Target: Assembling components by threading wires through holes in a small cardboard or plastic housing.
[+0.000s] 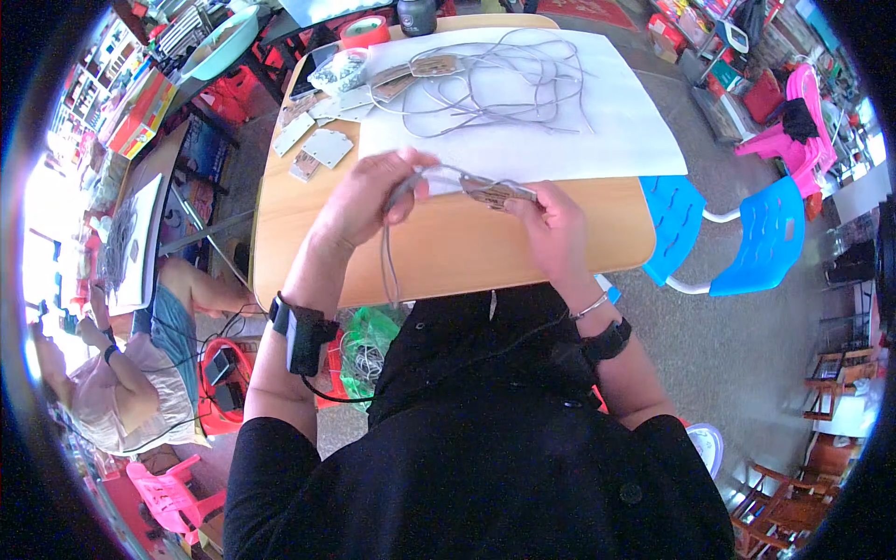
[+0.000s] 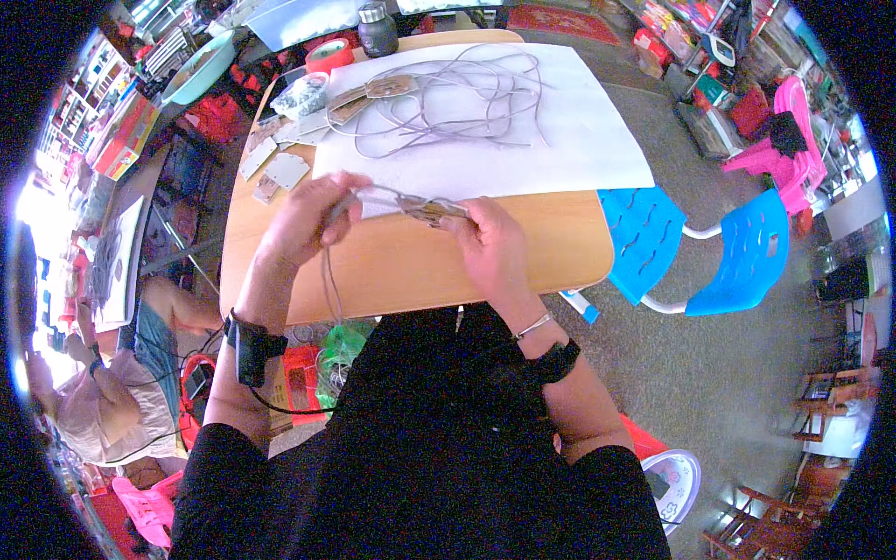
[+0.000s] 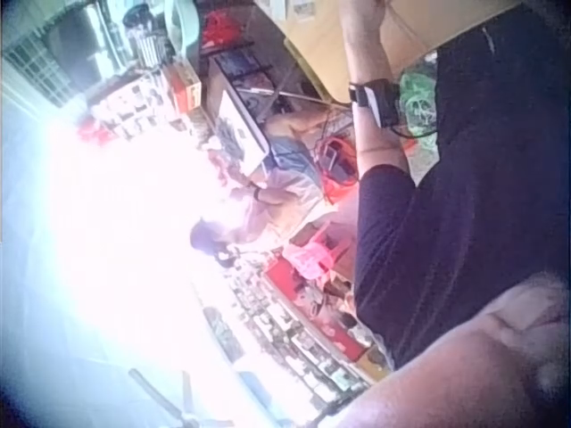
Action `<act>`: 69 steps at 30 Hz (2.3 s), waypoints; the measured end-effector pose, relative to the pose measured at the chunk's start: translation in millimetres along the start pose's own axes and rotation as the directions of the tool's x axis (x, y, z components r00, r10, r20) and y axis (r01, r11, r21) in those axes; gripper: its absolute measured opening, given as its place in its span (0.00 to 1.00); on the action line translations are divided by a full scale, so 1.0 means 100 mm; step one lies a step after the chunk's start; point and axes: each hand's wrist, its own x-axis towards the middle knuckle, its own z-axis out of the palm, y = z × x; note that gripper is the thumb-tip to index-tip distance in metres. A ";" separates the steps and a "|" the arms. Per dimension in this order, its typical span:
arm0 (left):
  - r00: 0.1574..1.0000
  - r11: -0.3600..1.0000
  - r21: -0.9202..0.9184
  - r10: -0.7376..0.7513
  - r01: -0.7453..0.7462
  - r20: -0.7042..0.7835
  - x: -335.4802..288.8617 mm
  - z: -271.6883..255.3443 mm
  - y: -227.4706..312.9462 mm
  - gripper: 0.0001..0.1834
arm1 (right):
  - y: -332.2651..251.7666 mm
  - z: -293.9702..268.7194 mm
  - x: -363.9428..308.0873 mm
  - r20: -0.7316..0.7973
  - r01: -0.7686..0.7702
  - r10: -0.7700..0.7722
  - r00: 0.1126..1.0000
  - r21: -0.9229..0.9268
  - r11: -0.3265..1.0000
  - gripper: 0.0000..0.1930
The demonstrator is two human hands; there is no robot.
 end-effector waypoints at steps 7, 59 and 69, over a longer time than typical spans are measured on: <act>0.973 0.949 -0.227 0.191 -0.218 -0.132 0.28 -0.06 -0.42 0.22 | -0.07 0.00 0.07 0.035 -0.284 0.315 0.949 0.533 0.797 0.07; 0.999 0.961 -0.276 -0.008 0.021 0.047 0.21 0.46 -0.42 0.09 | -0.17 0.12 0.25 0.055 -0.252 0.309 0.949 0.722 0.644 0.09; 0.975 0.968 -0.168 -0.161 0.186 0.154 0.16 0.46 -0.27 0.14 | -0.05 0.14 0.23 0.155 -0.332 0.356 0.922 0.789 0.517 0.08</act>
